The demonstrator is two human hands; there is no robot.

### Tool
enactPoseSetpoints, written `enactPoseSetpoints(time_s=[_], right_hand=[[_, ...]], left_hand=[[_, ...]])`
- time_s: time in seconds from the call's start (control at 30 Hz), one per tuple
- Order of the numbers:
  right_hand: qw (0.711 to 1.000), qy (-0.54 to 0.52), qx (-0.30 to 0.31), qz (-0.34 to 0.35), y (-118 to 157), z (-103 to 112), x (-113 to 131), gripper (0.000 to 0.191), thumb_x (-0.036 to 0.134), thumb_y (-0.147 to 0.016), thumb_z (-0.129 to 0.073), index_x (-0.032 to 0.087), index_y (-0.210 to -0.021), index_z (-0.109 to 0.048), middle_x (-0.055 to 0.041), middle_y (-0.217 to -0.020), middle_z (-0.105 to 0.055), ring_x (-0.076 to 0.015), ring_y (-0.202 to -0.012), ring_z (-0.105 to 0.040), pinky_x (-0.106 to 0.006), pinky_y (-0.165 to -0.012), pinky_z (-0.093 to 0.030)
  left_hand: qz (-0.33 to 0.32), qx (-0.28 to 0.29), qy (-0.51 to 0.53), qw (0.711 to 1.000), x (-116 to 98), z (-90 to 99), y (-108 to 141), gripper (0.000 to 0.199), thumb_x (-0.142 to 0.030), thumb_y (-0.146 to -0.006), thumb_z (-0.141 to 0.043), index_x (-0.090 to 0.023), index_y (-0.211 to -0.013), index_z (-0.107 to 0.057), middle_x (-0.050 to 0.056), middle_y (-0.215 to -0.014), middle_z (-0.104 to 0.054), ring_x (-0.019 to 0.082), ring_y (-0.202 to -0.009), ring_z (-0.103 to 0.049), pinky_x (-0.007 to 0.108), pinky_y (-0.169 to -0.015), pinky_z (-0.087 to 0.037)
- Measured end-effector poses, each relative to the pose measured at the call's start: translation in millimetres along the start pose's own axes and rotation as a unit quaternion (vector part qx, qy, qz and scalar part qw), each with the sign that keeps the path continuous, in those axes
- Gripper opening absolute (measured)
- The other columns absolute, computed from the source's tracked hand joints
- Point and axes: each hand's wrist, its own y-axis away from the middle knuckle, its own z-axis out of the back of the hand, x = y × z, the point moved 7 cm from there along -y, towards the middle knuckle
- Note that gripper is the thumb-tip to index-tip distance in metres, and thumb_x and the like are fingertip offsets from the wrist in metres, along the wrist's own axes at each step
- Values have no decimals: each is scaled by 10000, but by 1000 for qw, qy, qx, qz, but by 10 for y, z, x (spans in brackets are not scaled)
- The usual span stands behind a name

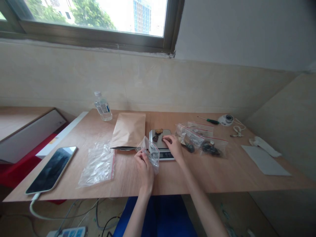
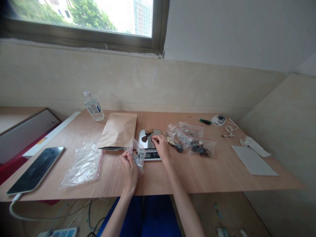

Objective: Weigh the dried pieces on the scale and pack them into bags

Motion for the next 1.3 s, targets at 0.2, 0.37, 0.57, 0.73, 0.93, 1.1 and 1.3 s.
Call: enactPoseSetpoints(time_s=[0.2,0.37,0.57,0.73,0.93,1.1,1.3], right_hand=[[989,-142,21,-31,72,28,530,158,317,-810,-609,193,-881,-676,-57,-936,-690,-184,-872,-635,-300,-768,-500],[979,-154,134,12,176,-108,942,209,345,-837,-592,220,-983,-673,-47,-1020,-654,-144,-835,-636,-256,-736,-515],[997,3,60,51,-26,-180,542,249,212,-906,-429,188,-1051,-630,-93,-1078,-632,-191,-1034,-576,-343,-926,-456],[973,159,138,99,-45,-479,323,248,165,-860,-503,176,-1076,-623,-112,-1059,-619,-243,-1045,-542,-406,-935,-436],[984,140,84,72,-36,-363,377,193,188,-888,-469,190,-941,-655,-83,-921,-667,-227,-890,-591,-357,-830,-461],[1000,-25,18,-4,-64,-127,665,201,282,-879,-497,189,-956,-658,-40,-894,-703,-152,-682,-604,-264,-661,-480],[997,-48,55,27,-128,-192,838,276,345,-908,-434,205,-1013,-648,-45,-947,-690,-158,-794,-627,-262,-699,-494]], left_hand=[[-8,-8,-16,1000,-45,33,30,280,-427,-935,-316,-189,-973,-457,120,-1069,-555,229,-1015,-549,419,-866,-428],[-6,-16,7,1000,-78,54,64,275,-422,-940,-316,-183,-994,-442,131,-1100,-537,226,-1050,-538,419,-873,-430],[-5,-16,23,1000,-74,60,65,275,-418,-941,-318,-188,-1024,-443,130,-1137,-535,223,-1081,-530,424,-907,-418],[-18,-13,9,1000,-36,53,62,283,-417,-941,-322,-183,-1030,-454,125,-1139,-537,219,-1093,-521,420,-921,-413],[-20,-15,17,1000,-9,54,69,275,-401,-942,-328,-183,-1047,-458,118,-1145,-529,214,-1100,-517,419,-927,-413],[-16,-8,4,1000,-44,59,67,271,-389,-944,-322,-178,-1035,-465,119,-1131,-529,217,-1067,-525,423,-911,-418],[-26,-28,-2,999,-80,89,73,234,-390,-939,-338,-190,-949,-458,112,-1133,-516,220,-1088,-506,430,-930,-398]])
